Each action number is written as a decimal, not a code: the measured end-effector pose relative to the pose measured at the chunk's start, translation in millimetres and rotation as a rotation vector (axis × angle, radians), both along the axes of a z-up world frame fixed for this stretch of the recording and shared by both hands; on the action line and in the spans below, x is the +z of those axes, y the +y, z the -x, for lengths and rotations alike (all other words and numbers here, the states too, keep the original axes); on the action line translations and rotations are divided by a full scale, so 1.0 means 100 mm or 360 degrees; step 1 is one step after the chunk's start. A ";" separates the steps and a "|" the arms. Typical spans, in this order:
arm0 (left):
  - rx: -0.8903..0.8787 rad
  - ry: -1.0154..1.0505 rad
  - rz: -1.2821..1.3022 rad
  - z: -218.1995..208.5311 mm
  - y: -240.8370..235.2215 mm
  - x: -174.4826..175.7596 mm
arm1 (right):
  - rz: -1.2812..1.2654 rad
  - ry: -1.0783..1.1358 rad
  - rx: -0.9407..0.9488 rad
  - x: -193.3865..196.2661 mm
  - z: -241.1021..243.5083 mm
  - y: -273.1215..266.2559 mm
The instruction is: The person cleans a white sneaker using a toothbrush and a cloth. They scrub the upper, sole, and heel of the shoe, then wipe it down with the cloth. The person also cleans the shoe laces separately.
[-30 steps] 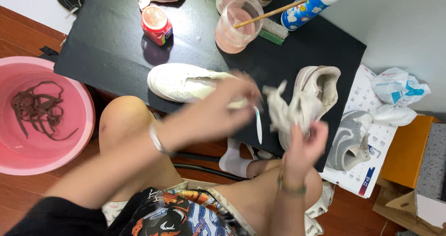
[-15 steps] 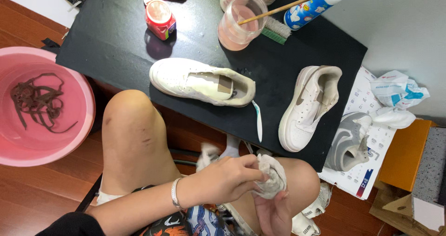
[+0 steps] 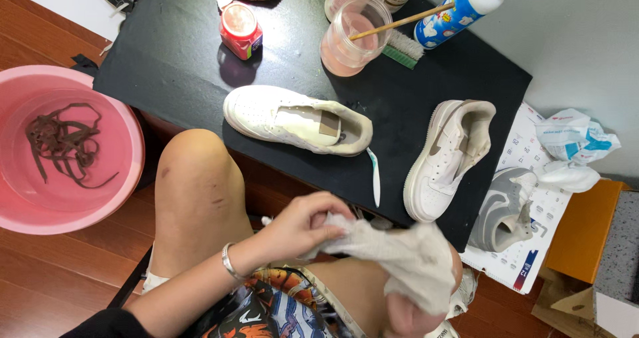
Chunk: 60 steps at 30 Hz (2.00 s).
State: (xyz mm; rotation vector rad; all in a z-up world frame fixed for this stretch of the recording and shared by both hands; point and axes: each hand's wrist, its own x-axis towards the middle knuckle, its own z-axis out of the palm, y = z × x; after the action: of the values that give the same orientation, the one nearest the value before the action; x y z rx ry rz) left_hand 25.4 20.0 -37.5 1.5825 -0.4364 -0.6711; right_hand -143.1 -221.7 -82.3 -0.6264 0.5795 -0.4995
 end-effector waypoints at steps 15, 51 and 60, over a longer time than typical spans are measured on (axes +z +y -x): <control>-0.0058 -0.0277 0.0048 0.17 -0.24 0.24 | 0.0129 0.0159 0.0446 0.22 0.19 0.06; -0.0371 0.0591 0.0042 -1.91 -0.69 -0.36 | 0.1154 0.0235 0.0051 0.38 -0.68 0.23; -0.0149 0.0815 0.0625 -1.35 0.10 0.61 | 0.2503 -0.0254 0.0330 1.00 -1.20 0.83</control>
State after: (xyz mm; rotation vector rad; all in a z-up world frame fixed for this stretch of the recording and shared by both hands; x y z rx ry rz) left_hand 160.0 29.6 23.2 0.9791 -0.2392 -0.9645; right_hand -23.3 -139.1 17.5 -2.0810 -0.1634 -0.7518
